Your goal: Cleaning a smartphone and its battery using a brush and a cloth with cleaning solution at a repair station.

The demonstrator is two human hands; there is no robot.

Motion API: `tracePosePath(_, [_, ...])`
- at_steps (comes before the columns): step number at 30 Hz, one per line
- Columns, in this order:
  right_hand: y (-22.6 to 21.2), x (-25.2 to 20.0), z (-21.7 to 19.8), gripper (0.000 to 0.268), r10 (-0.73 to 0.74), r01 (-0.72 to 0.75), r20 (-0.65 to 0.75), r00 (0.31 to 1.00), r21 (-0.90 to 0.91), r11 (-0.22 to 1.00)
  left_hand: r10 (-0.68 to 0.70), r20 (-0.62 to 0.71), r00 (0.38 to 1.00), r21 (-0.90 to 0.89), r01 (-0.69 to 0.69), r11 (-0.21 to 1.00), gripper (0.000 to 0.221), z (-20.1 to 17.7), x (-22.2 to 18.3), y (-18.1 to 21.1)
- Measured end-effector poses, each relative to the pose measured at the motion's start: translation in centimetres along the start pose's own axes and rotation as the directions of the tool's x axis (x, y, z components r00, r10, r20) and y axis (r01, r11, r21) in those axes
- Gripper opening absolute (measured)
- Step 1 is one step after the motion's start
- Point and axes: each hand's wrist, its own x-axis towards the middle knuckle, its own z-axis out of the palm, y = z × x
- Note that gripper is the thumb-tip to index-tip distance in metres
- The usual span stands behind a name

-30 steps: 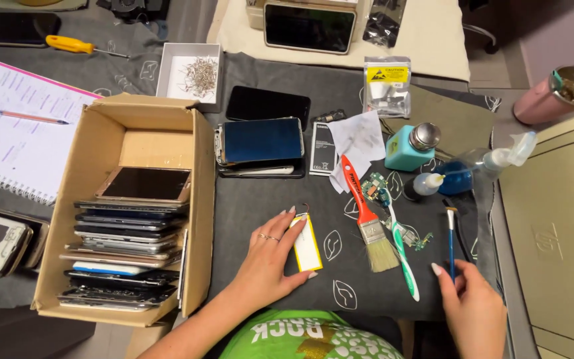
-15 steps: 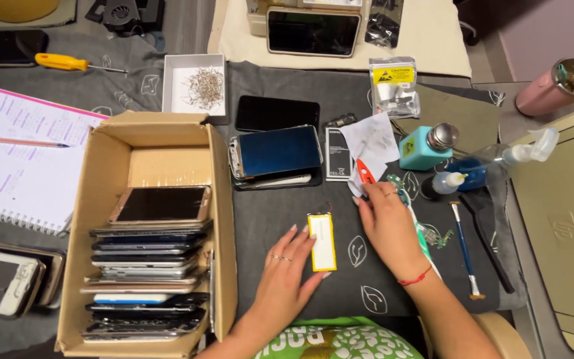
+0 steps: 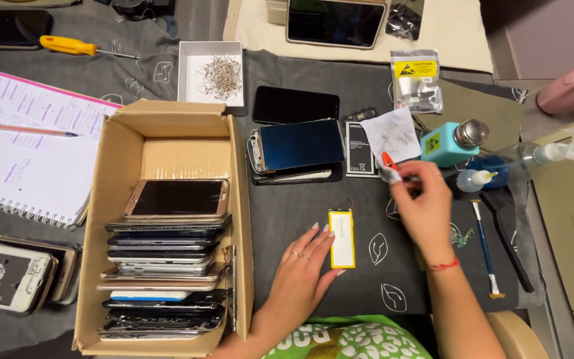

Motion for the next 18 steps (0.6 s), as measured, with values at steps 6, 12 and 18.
tracePosePath(6, [-3.7, -5.7, -1.3, 0.037, -0.327, 0.341, 0.163, 0.931, -0.067, 0.938, -0.008, -0.033, 0.999, 0.028, 0.009, 1.000, 0.063, 0.2, -0.3, 0.0])
tracePosePath(12, [-3.9, -9.4, -0.7, 0.037, -0.443, 0.686, 0.654, 0.614, -0.164, 0.709, -0.025, -0.035, 0.999, -0.001, 0.025, 1.000, 0.063, -0.4, -0.1, 0.6])
tracePosePath(18, [-1.8, -10.9, 0.1, 0.071, -0.486, 0.772, 0.661, 0.572, -0.233, 0.592, -0.023, -0.004, 1.000, 0.003, 0.023, 1.000, 0.062, -0.3, 0.0, 0.2])
